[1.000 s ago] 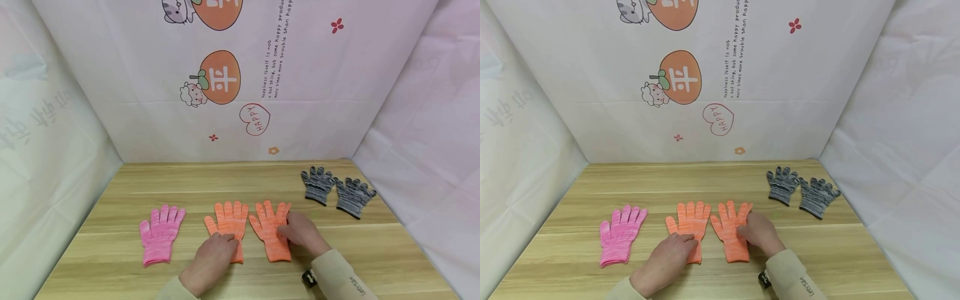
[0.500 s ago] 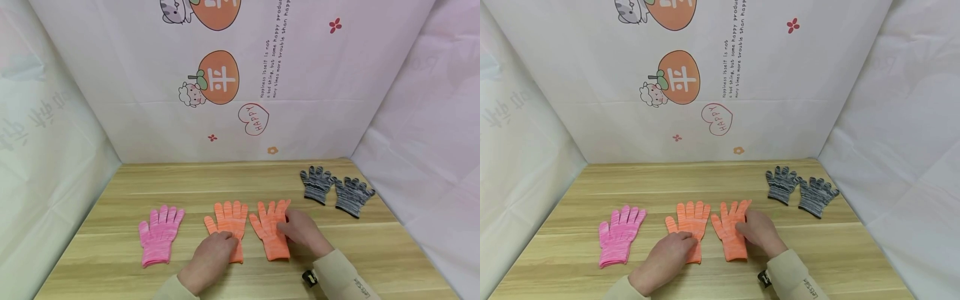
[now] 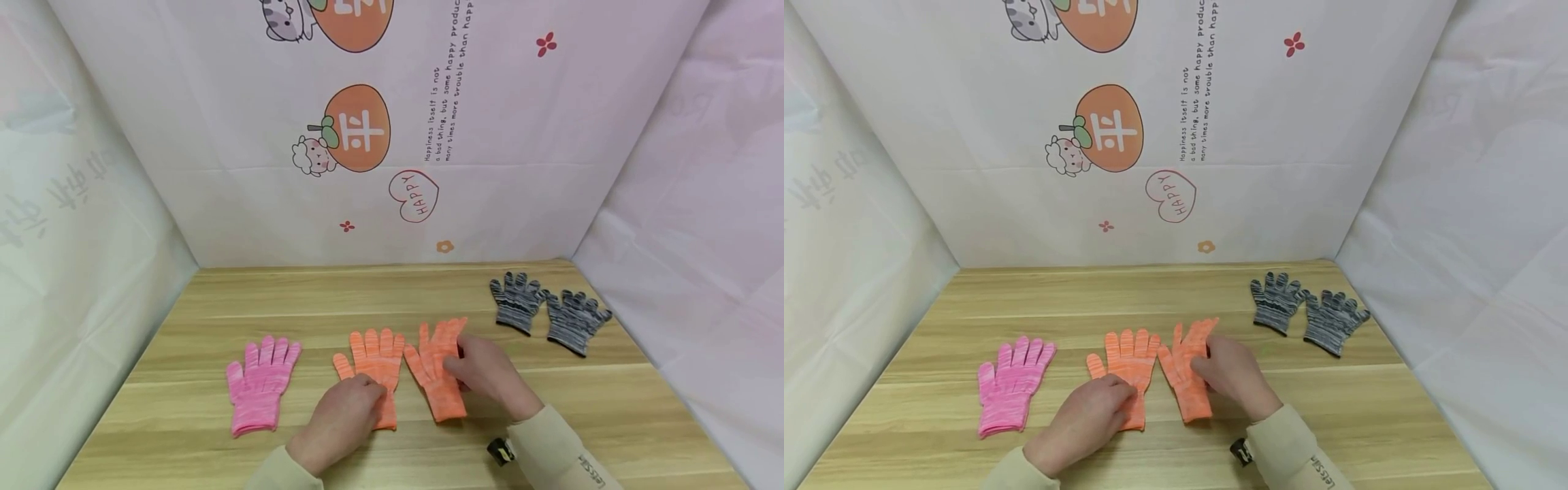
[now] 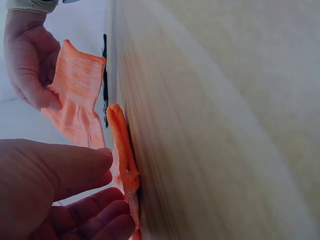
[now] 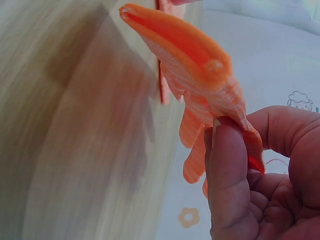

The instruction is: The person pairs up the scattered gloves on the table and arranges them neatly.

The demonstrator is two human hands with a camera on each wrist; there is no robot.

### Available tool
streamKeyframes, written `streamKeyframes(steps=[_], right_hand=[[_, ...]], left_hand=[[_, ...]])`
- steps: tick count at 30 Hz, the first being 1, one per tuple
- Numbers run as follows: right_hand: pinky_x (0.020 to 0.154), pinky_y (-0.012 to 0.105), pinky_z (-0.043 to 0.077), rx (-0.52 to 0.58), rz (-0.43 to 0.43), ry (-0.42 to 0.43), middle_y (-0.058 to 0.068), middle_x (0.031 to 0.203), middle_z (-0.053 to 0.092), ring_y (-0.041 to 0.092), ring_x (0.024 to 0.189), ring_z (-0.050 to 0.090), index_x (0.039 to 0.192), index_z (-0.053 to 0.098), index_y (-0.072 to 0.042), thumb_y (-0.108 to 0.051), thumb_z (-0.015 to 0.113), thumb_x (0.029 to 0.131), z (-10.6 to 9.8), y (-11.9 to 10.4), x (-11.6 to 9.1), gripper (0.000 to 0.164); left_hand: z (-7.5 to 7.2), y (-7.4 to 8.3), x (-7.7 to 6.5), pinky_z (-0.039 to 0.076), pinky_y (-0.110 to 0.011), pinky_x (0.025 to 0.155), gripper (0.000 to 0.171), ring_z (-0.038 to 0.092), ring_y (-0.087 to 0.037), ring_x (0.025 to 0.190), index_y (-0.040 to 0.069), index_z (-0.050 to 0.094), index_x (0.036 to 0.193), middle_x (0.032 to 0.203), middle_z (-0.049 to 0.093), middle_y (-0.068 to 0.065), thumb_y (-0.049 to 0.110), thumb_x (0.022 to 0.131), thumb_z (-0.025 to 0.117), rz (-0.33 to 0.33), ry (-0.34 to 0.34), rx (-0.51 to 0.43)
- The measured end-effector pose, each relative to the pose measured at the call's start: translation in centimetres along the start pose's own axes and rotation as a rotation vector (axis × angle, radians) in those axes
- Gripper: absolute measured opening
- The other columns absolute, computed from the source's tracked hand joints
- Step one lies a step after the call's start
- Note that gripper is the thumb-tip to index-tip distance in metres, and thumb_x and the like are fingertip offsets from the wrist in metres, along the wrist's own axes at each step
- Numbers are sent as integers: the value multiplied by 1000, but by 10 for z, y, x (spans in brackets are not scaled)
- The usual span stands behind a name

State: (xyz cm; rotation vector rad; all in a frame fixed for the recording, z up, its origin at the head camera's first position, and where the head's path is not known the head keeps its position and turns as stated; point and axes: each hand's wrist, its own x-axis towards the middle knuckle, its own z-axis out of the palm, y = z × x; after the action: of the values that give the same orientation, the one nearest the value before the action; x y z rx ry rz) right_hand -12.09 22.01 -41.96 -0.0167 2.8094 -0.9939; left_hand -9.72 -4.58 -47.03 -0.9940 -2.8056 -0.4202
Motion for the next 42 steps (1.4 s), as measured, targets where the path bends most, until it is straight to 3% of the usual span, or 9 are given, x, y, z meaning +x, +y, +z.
streamKeyframes(steps=[4, 10, 17, 26, 33, 42], right_hand=[[54, 32, 40, -7, -15, 4, 5, 66, 58, 20, 55, 55, 77, 53, -9, -15, 59, 91, 0, -8, -1, 15], [54, 32, 41, 1, -37, 6, 4, 66, 58, 19, 55, 56, 77, 53, -10, -15, 59, 91, 3, -19, -3, 16], [54, 32, 45, 37, -86, 2, 4, 66, 58, 18, 56, 58, 77, 53, -11, -14, 59, 93, 11, -32, 0, 18], [53, 32, 48, 51, -121, -9, 3, 66, 59, 17, 55, 60, 77, 54, -11, -15, 61, 93, 23, -44, 4, 18], [53, 32, 47, 60, -162, -17, 2, 67, 59, 16, 55, 59, 77, 54, -11, -14, 60, 92, 31, -52, 6, 16], [54, 32, 49, 89, -161, -26, 1, 68, 60, 16, 56, 60, 81, 56, -12, -15, 60, 93, 39, -60, 12, 14]], left_hand=[[-1, -3, 0, 58, -35, 76, 20, 69, -19, 90, 10, 76, 111, 103, 73, -3, 16, 92, 75, -14, -15, -46], [1, -6, 0, 59, -36, 78, 20, 70, -18, 93, 10, 74, 112, 104, 74, -2, 16, 93, 71, -31, 16, -103], [0, -8, 0, 54, -29, 67, 13, 61, -8, 74, 11, 67, 105, 90, 68, 2, 19, 95, 71, -91, 48, -211], [-2, -12, 0, 45, -26, 62, 18, 50, -4, 67, 13, 61, 104, 84, 60, 6, 30, 101, 67, -182, 11, -351], [0, -19, -1, 45, -27, 67, 17, 52, -7, 74, 17, 60, 106, 87, 60, 7, 33, 102, 65, -298, 37, -528], [-2, -26, -4, 53, -34, 78, 20, 64, -12, 90, 14, 60, 111, 100, 67, 1, 31, 102, 64, -404, 55, -626]])
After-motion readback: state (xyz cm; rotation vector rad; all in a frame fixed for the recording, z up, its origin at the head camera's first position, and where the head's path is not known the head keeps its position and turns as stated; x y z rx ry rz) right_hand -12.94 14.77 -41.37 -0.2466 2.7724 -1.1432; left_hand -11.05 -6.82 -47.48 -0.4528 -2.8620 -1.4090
